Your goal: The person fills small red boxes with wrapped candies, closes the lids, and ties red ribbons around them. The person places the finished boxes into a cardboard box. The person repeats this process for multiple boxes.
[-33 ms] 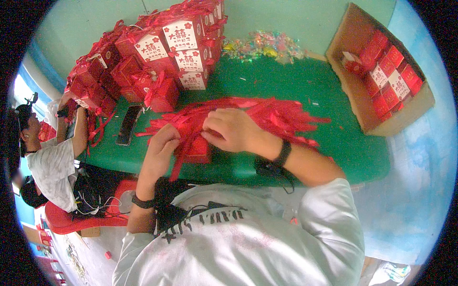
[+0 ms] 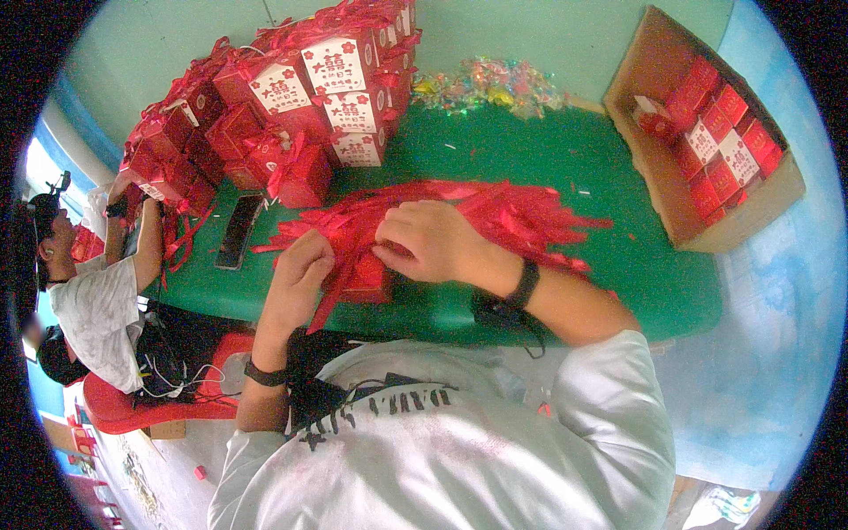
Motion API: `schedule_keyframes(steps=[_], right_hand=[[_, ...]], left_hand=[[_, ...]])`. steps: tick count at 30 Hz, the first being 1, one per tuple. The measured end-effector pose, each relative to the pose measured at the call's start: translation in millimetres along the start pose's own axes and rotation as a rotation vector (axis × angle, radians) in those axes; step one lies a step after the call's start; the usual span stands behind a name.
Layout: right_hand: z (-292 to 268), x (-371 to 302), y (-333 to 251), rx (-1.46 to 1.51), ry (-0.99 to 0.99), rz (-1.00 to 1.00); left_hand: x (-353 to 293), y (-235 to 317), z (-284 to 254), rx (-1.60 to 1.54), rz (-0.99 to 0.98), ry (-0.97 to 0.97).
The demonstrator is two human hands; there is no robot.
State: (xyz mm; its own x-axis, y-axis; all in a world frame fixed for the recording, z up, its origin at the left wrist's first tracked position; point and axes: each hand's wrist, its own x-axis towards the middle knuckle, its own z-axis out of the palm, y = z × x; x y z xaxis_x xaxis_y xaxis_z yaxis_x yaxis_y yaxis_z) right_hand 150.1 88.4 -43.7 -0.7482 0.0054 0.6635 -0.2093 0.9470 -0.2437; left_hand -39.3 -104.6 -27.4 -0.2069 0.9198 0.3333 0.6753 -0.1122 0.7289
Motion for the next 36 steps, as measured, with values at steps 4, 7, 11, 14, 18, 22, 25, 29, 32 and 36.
schedule_keyframes(steps=[4, 7, 11, 14, 18, 22, 25, 29, 32, 36], right_hand=[[1, 1, -1, 0.064, 0.032, 0.018], [4, -1, 3, 0.174, 0.001, 0.094], [7, -1, 3, 0.207, -0.016, 0.104], [7, 1, 3, 0.191, -0.022, 0.074], [10, 1, 3, 0.142, 0.009, 0.023], [13, 0, 3, 0.279, 0.072, 0.024], [12, 0, 1, 0.616, 0.031, 0.147], [7, 1, -5, 0.879, -0.094, 0.319], [3, 1, -5, 0.939, -0.228, 0.416], [11, -3, -2, 1.045, -0.150, 0.408]], left_hand=[[2, -4, -2, -0.040, 0.052, -0.022], [3, -11, 1, -0.259, 0.137, -0.019], [-4, -25, 1, -0.500, 0.069, -0.057], [-11, -34, -3, -0.494, -0.016, -0.083], [-16, -31, -6, -0.365, 0.004, -0.013], [-16, -9, -7, -0.118, 0.122, 0.066], [-16, -8, -9, -0.092, 0.143, 0.081], [-19, -10, -10, -0.092, 0.151, 0.081], [-18, -10, -12, -0.086, 0.117, 0.043], [-16, -13, -7, -0.131, 0.166, 0.023]])
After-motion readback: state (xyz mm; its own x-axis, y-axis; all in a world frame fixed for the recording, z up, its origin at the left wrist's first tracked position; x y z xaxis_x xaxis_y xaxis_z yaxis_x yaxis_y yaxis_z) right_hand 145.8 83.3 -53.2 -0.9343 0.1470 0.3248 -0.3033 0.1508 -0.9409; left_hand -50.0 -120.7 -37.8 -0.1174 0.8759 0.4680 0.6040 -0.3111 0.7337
